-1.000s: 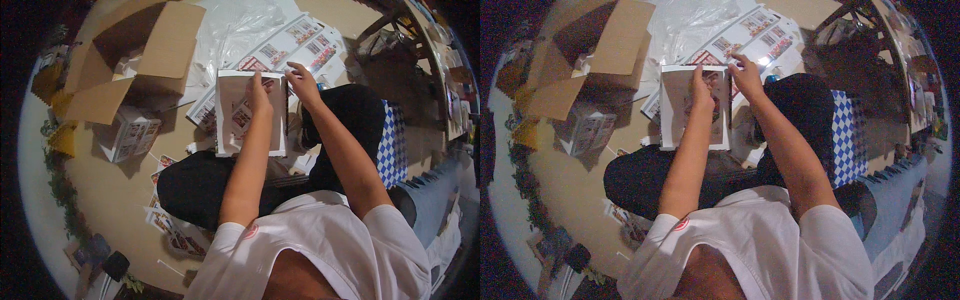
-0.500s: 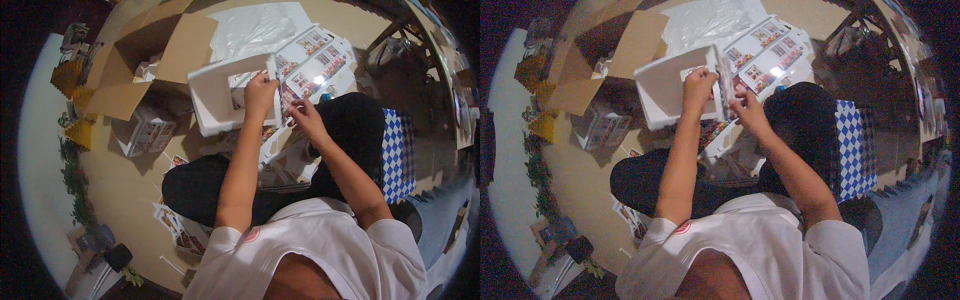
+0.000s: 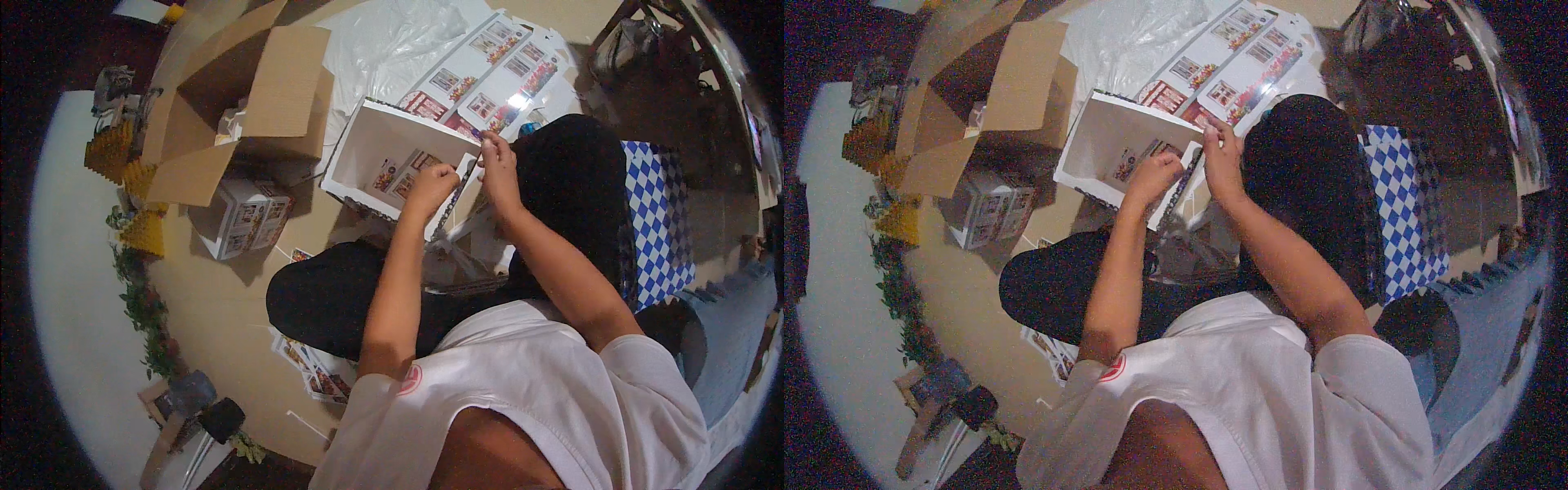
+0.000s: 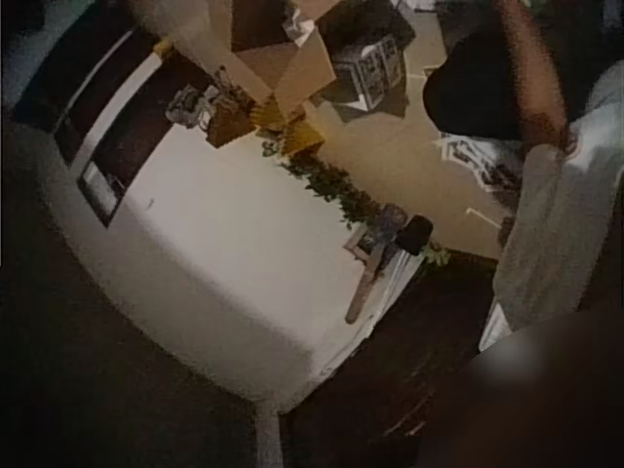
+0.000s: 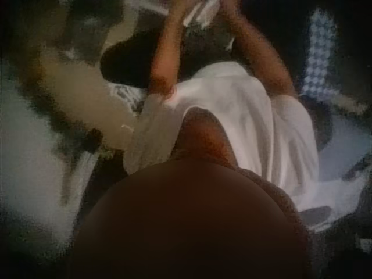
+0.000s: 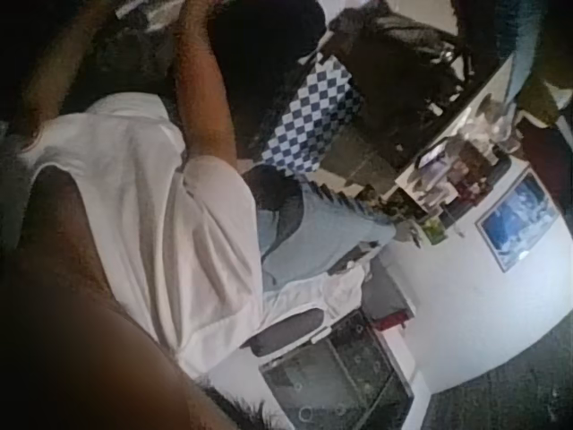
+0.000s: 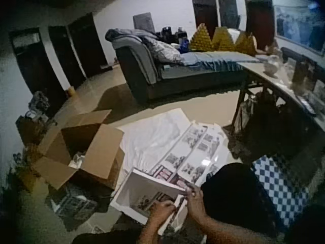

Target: The person assembles small paper boxes by folding printed panels and securing edges with adhesive tape. They repeatedly pick up flat sheets, fold them into box shapes, and apply tape to hold the structure together.

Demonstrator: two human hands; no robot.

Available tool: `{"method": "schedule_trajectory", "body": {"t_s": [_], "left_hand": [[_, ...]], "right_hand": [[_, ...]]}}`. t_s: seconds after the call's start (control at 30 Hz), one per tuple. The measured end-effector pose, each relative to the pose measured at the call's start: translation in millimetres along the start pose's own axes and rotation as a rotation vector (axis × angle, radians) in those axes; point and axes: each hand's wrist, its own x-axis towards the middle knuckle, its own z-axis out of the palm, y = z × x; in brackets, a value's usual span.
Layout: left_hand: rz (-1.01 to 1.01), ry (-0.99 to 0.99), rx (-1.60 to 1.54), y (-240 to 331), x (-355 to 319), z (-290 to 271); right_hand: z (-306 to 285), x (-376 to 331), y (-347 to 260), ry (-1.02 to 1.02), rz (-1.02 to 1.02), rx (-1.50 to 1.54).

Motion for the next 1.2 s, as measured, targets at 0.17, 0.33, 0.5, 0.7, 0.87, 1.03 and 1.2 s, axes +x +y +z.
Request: {"method": "schedule_trajectory", "body": {"t_s": [0.17, 0.33, 0.5, 0.7, 0.87, 1.03, 1.2], "left_hand": [[0.03, -0.048, -0.255, -29, 13, 10], [0.059, 0.071, -0.35, -1, 10, 22], [0.035, 0.077, -0.517, -8, 19, 29], [0.03, 0.078, -0.559, -10, 33, 27], [0.02, 0.057, -0.474, 5, 33, 23], [-0.065, -0.035, -0.518, 1, 42, 17], [-0.045, 0.087, -0.437, 7, 43, 21]], "right_hand": [[5, 8, -13, -0.047, 0.067, 0.102], [6, 11, 3, -0.014, -0.009, 0.187], [6, 14, 13, -0.06, 0.053, 0.095], [1, 7, -5, -0.109, 0.099, 0.196], [0, 4, -8, -0.1, 0.064, 0.146], [-1, 5, 0, -0.135, 0.142, 0.242], [1, 4, 5, -0.1, 0.151, 0.353]]}}
